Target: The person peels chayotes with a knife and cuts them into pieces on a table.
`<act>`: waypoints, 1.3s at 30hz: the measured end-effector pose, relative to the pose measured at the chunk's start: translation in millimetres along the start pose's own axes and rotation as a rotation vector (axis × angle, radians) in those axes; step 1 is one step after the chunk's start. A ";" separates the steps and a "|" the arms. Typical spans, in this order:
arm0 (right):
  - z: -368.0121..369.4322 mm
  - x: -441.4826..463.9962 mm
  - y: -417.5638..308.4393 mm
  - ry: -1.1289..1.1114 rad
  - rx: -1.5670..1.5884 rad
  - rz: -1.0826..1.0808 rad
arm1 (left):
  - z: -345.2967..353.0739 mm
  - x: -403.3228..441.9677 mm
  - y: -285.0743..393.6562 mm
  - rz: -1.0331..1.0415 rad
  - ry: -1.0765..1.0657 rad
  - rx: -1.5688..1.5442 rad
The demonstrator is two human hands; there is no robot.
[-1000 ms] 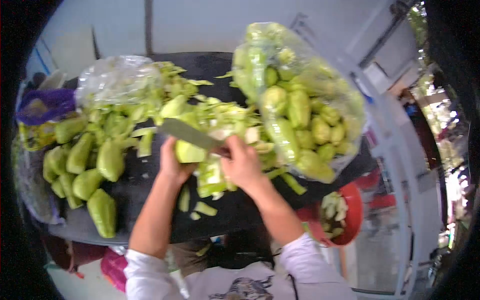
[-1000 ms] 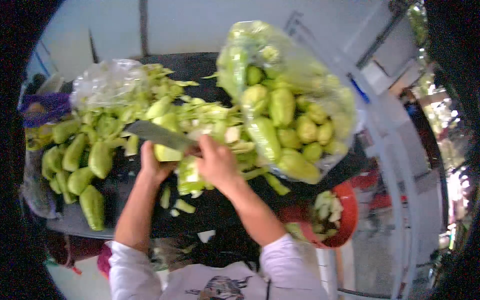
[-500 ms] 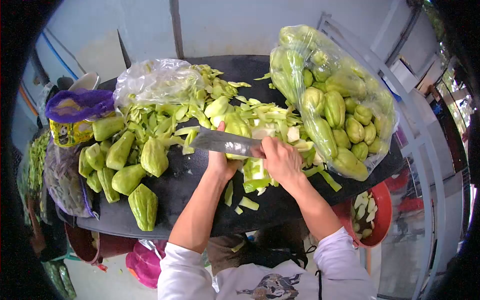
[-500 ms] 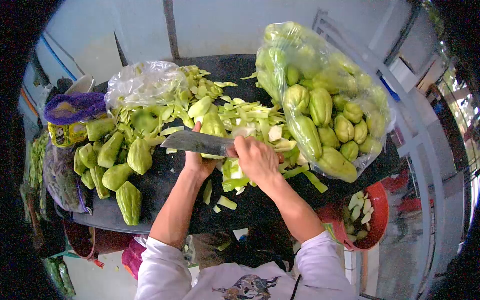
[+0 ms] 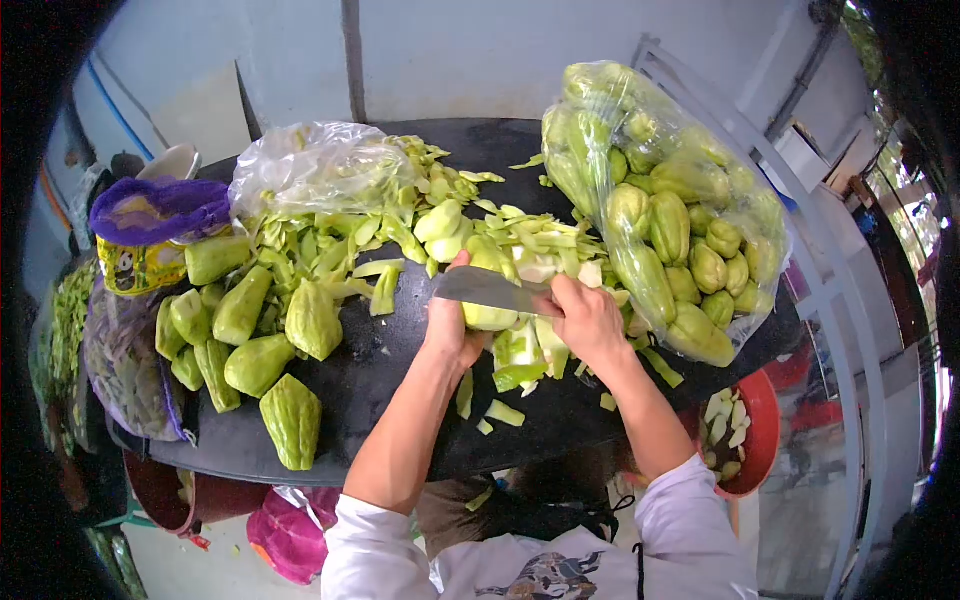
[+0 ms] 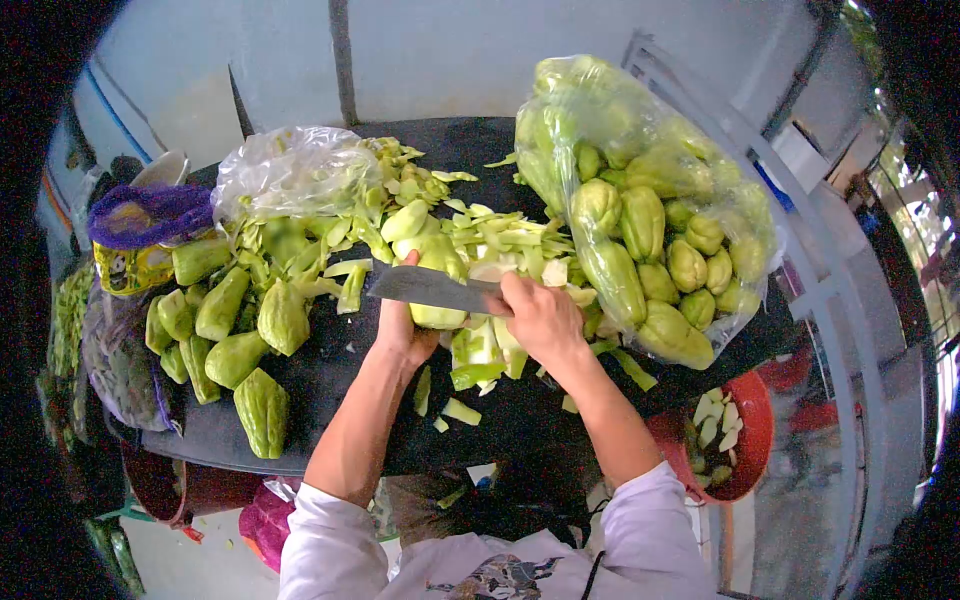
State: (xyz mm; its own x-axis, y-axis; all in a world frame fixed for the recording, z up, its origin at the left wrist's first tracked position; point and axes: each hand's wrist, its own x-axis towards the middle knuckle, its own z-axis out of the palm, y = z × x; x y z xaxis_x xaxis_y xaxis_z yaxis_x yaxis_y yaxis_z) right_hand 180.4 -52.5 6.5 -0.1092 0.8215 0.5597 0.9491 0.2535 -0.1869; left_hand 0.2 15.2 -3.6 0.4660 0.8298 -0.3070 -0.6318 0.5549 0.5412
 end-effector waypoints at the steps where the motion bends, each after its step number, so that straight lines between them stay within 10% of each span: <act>1: 0.1 -1.4 2.0 -0.020 0.047 0.010 | -0.5 1.0 -1.8 0.005 0.004 0.014; 39: -25.0 -9.1 12.2 -0.074 0.031 0.122 | 1.7 -14.7 4.7 0.121 -0.217 0.170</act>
State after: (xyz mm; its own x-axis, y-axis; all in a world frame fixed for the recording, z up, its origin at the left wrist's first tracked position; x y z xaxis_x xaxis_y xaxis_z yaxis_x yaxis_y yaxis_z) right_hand 200.4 -69.6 19.3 -0.0164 0.8825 0.4701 0.9472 0.1643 -0.2753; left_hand -8.6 5.5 4.8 0.5265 0.8475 -0.0680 -0.5867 0.4200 0.6924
